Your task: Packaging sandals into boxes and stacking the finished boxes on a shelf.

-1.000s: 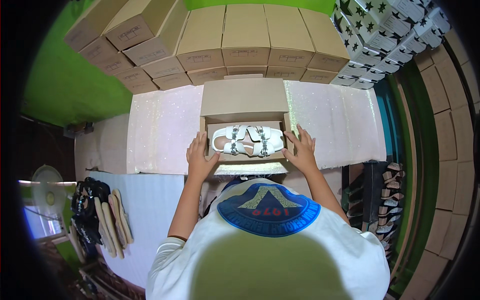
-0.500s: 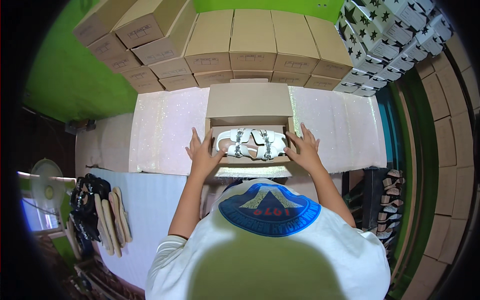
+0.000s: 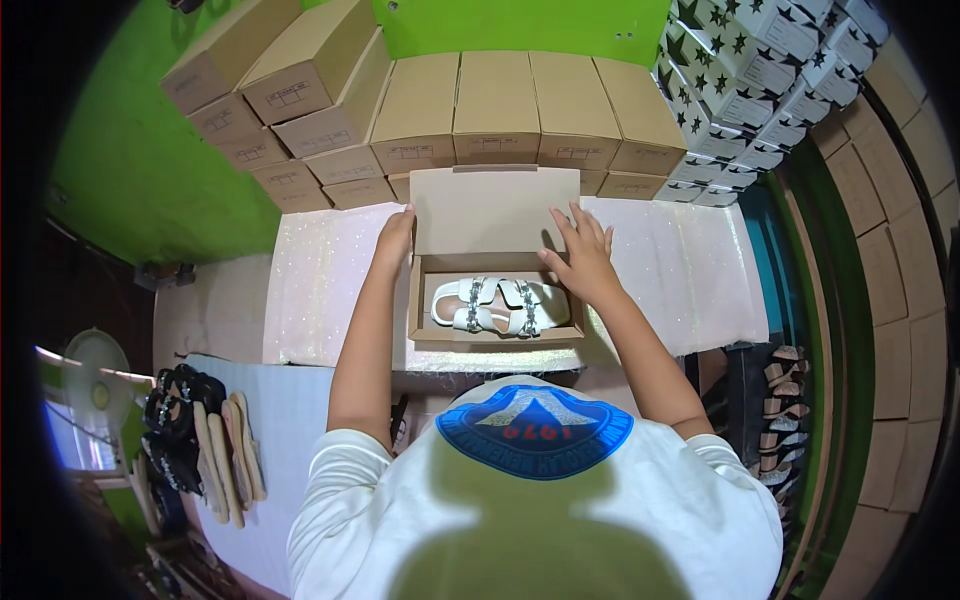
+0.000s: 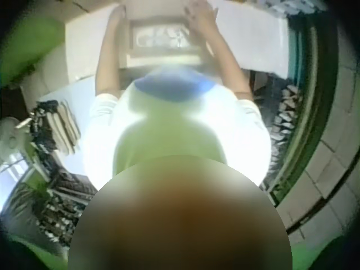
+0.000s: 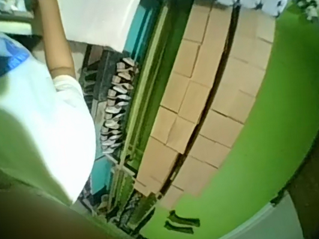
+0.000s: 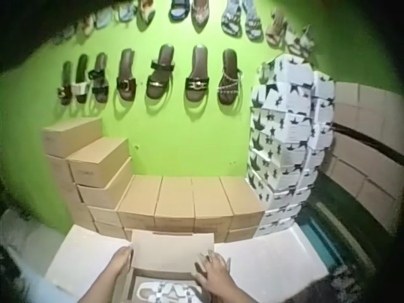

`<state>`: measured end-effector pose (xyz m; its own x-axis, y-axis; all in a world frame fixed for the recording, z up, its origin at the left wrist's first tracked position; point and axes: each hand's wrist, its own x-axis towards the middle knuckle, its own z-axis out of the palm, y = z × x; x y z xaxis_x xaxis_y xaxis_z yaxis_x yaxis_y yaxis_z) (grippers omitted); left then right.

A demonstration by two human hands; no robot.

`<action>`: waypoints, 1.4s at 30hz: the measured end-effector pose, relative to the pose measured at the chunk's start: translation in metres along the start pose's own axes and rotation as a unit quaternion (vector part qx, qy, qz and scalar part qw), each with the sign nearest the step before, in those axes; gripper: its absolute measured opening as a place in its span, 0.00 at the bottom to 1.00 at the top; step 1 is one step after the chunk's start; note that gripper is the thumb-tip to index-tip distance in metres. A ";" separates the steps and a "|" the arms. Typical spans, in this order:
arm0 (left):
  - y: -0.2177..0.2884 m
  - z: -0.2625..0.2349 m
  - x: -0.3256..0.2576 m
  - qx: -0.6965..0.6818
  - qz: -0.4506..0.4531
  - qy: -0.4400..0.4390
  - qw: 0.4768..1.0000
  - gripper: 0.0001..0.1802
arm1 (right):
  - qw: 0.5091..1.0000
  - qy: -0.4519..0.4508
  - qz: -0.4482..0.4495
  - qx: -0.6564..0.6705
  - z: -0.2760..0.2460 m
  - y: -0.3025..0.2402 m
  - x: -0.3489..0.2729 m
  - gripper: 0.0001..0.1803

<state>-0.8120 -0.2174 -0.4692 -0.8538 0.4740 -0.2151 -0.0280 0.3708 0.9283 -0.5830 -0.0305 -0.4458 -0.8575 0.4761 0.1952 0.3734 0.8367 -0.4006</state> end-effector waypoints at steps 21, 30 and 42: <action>-0.012 0.013 -0.149 0.450 0.368 -0.003 0.814 0.17 | 0.986 0.003 -0.166 -0.022 0.004 -0.031 -0.079 0.13; -0.043 0.043 -0.143 0.458 0.363 -0.096 0.805 0.30 | 0.977 -0.072 -0.200 0.005 0.039 -0.023 -0.081 0.20; -0.055 0.039 -0.138 0.502 0.281 -0.045 0.817 0.48 | 0.980 -0.055 -0.170 -0.081 0.052 -0.016 -0.083 0.38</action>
<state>-0.6725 -0.2719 -0.5026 -0.5421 0.8349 0.0951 0.8341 0.5209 0.1815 -0.5365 -0.0976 -0.5025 -0.9721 0.1367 0.1908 0.1023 0.9784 -0.1798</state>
